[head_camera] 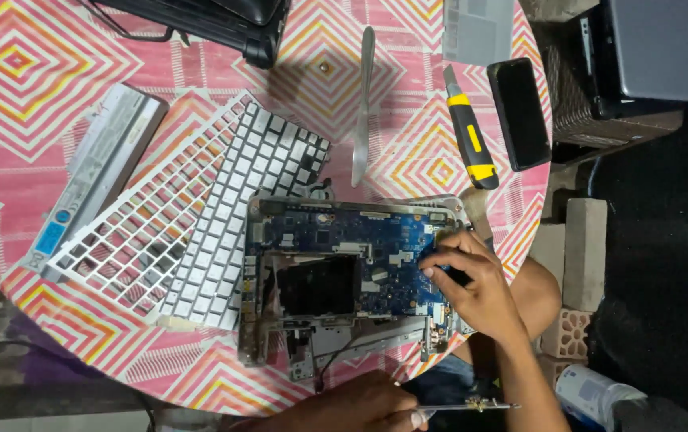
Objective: The person is unscrewing a motherboard from a laptop casing and carefully lifting it to disconnect components.
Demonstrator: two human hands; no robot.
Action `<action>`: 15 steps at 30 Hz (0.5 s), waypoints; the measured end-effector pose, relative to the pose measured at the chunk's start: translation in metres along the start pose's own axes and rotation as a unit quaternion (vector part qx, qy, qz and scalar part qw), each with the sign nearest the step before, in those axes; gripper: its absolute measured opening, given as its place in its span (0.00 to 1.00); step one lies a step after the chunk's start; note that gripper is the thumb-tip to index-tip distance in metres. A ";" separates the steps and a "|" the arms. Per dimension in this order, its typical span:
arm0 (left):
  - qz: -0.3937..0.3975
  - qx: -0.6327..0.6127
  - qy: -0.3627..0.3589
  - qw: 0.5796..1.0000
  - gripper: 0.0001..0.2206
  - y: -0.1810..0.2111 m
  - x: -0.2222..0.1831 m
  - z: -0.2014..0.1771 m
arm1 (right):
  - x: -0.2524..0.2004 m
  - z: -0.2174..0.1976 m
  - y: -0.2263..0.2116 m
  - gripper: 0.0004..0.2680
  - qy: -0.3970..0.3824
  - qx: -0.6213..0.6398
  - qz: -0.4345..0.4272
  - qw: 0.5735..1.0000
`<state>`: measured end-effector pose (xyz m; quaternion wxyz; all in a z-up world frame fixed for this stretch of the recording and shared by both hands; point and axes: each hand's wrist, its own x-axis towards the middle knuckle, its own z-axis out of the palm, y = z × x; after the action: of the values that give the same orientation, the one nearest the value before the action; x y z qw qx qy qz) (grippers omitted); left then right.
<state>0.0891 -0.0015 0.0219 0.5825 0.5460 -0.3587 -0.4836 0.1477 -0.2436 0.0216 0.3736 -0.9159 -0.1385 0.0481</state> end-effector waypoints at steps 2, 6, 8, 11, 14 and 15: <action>-0.035 -0.024 -0.020 0.999 0.24 0.007 0.002 -0.003 | 0.001 0.000 0.000 0.03 0.001 0.015 0.006 1.000; -0.011 0.043 -0.023 0.999 0.21 -0.002 0.006 0.000 | 0.003 -0.003 -0.004 0.02 -0.010 0.003 0.017 1.000; 0.005 0.011 -0.019 1.000 0.20 -0.011 0.008 0.002 | 0.003 -0.004 -0.005 0.02 -0.019 -0.003 0.024 1.000; 0.036 0.025 -0.015 0.999 0.17 -0.021 0.009 0.005 | 0.000 -0.004 -0.006 0.03 -0.041 -0.019 0.031 0.998; 0.031 -0.036 -0.016 0.999 0.20 -0.026 0.011 0.007 | -0.004 -0.002 -0.004 0.04 -0.040 -0.094 -0.005 0.995; 0.033 -0.005 -0.017 0.999 0.18 -0.028 0.012 0.008 | -0.007 -0.001 -0.004 0.05 -0.033 -0.099 0.004 0.994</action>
<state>0.0797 -0.0136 -0.0057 0.5948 0.5226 -0.3837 -0.4754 0.1406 -0.2432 0.0253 0.2758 -0.9469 -0.1512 0.0662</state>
